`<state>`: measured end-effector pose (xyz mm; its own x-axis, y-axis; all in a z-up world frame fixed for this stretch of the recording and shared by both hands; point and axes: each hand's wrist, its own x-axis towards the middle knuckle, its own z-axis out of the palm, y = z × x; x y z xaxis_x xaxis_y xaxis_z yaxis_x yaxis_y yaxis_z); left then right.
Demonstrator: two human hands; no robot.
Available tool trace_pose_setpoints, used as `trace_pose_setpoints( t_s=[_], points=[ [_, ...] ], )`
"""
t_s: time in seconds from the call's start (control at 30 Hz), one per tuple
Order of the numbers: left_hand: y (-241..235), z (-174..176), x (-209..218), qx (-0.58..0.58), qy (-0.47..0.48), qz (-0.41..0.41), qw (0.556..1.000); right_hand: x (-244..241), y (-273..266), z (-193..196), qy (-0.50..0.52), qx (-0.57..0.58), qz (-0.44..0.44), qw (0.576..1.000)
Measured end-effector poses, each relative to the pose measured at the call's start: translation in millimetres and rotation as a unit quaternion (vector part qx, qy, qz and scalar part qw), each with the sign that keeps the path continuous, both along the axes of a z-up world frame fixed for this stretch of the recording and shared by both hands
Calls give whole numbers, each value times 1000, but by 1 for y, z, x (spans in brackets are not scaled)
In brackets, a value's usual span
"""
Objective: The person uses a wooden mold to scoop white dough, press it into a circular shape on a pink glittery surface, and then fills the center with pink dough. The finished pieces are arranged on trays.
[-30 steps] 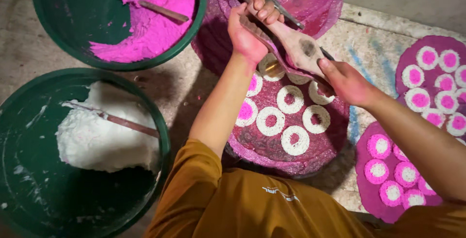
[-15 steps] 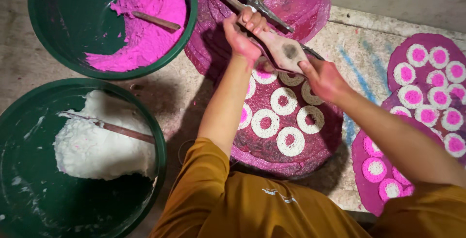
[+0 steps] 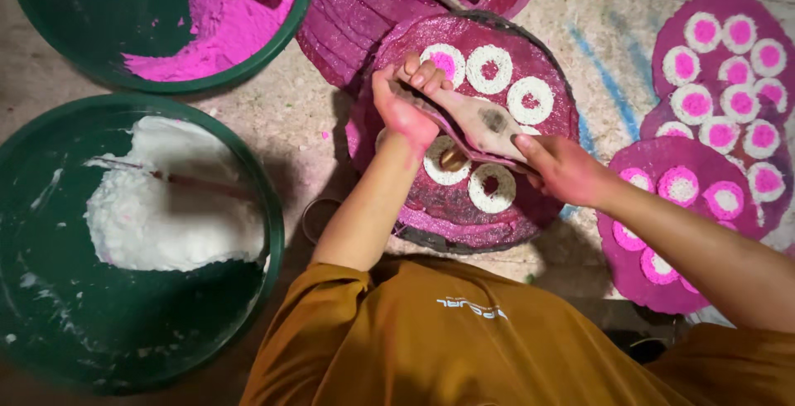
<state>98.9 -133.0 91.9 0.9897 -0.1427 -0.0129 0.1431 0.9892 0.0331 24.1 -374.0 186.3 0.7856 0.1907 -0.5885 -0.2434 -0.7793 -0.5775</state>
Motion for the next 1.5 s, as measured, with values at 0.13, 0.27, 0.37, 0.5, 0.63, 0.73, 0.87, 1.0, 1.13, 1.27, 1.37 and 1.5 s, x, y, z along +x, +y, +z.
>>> trace_pose_setpoints(
  t_s=[0.13, 0.27, 0.37, 0.5, 0.63, 0.73, 0.87, 1.0, 1.13, 1.27, 1.37, 1.5],
  points=[
    [3, -16, 2, 9, -30, 18, 999, -14, 23, -2, -108, -63, 41, 991],
    [-2, -25, 1, 9, -12, 10, 1000, -19, 19, -5, -132, -10, 44, 990],
    [-5, -24, -3, 11, 10, 27, 1000, -18, 11, -13, -151, -21, 67, 986],
    [-1, -2, 0, 34, -41, 28, 998, -20, 8, -33, -204, -27, 55, 977],
    [2, 28, 7, 92, -70, 9, 993, -6, -2, -36, -127, 15, 33, 991],
    [-19, 35, 18, 71, -105, 9, 992, 3, -32, -19, -63, 7, -6, 998],
    [-45, 24, 46, 17, -88, -6, 996, 17, -43, -1, -164, -91, 18, 982],
    [-49, -2, 67, -26, -81, -24, 996, 20, -18, -9, -232, -86, 17, 969],
    [-53, -27, 75, 5, -27, -25, 999, 21, -20, -20, -185, -68, 3, 980],
    [-63, -38, 75, 6, -10, -7, 1000, 28, -41, -29, -209, -77, 25, 975],
    [-63, -16, 79, 10, -36, 12, 999, 36, -36, -39, -251, -100, 35, 962],
    [-22, 59, 54, 76, -116, 28, 990, 32, -7, -29, -229, 75, 24, 970]
  ],
)
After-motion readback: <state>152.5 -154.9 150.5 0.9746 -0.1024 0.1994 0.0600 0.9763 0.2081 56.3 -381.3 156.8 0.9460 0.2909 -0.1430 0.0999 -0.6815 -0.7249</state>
